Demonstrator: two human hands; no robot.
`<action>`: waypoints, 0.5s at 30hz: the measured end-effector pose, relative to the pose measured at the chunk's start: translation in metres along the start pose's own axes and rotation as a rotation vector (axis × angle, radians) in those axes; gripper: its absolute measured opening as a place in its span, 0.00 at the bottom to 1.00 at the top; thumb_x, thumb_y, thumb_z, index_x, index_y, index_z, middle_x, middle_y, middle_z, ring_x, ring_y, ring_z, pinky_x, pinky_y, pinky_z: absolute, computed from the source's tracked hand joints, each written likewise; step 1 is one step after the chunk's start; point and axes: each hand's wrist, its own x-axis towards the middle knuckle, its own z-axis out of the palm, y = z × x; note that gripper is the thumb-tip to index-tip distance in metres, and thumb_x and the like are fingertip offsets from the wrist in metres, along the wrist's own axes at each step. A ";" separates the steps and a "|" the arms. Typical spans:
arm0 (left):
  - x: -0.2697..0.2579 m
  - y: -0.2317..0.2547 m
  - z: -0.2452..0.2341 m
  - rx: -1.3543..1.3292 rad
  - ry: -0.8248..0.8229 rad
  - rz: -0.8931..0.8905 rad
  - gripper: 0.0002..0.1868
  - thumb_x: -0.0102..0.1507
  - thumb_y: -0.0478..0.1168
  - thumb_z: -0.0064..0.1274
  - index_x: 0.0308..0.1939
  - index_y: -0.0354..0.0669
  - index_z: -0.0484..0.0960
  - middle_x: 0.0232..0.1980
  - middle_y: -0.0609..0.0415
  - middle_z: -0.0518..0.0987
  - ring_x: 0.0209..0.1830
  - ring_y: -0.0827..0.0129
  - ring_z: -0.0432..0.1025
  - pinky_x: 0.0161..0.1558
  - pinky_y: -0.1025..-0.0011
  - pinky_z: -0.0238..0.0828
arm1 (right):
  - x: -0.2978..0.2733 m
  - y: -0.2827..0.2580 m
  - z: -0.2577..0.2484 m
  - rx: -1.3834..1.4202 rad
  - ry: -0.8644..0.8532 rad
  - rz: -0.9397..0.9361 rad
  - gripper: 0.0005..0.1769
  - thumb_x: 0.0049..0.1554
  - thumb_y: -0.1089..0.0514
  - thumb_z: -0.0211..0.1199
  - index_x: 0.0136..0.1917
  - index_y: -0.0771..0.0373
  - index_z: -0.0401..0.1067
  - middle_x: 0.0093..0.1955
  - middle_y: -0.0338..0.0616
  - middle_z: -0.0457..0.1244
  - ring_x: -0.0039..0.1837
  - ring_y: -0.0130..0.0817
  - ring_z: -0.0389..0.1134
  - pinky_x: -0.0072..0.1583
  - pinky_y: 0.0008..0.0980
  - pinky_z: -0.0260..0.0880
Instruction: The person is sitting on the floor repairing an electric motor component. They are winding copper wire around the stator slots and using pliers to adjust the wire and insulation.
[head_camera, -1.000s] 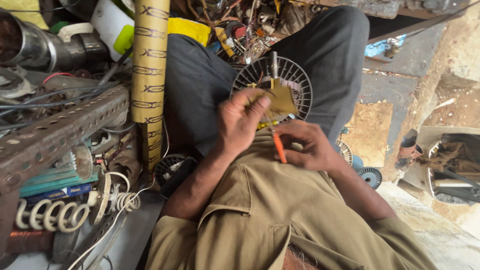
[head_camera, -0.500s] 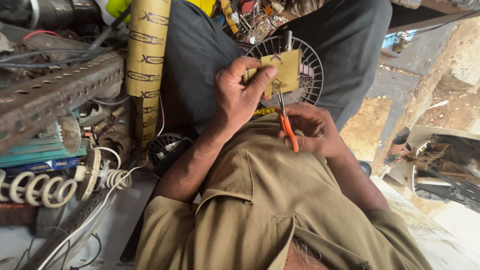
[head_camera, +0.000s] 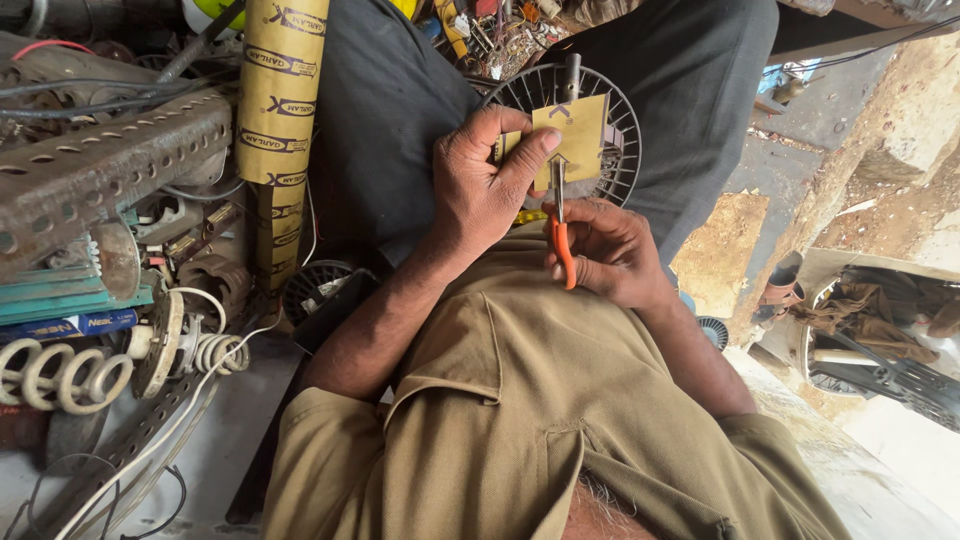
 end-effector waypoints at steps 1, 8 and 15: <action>0.000 0.001 0.000 0.008 -0.003 0.000 0.08 0.70 0.37 0.60 0.41 0.37 0.78 0.32 0.55 0.83 0.27 0.80 0.79 0.26 0.79 0.77 | -0.001 0.001 0.000 -0.016 -0.005 -0.021 0.32 0.57 0.71 0.70 0.73 0.70 0.66 0.61 0.48 0.66 0.56 0.31 0.73 0.60 0.31 0.77; -0.005 0.006 -0.001 0.121 -0.059 0.049 0.06 0.70 0.36 0.60 0.43 0.36 0.80 0.31 0.57 0.83 0.28 0.80 0.77 0.28 0.78 0.73 | -0.003 0.000 -0.001 -0.045 -0.019 -0.063 0.32 0.55 0.71 0.72 0.71 0.71 0.65 0.63 0.45 0.64 0.58 0.30 0.72 0.61 0.30 0.75; -0.008 0.005 -0.002 0.063 -0.071 -0.049 0.07 0.69 0.37 0.60 0.42 0.36 0.80 0.31 0.56 0.83 0.27 0.80 0.77 0.27 0.79 0.75 | -0.001 0.000 0.003 -0.041 0.007 -0.039 0.30 0.57 0.70 0.70 0.71 0.72 0.66 0.61 0.46 0.65 0.57 0.31 0.73 0.60 0.30 0.77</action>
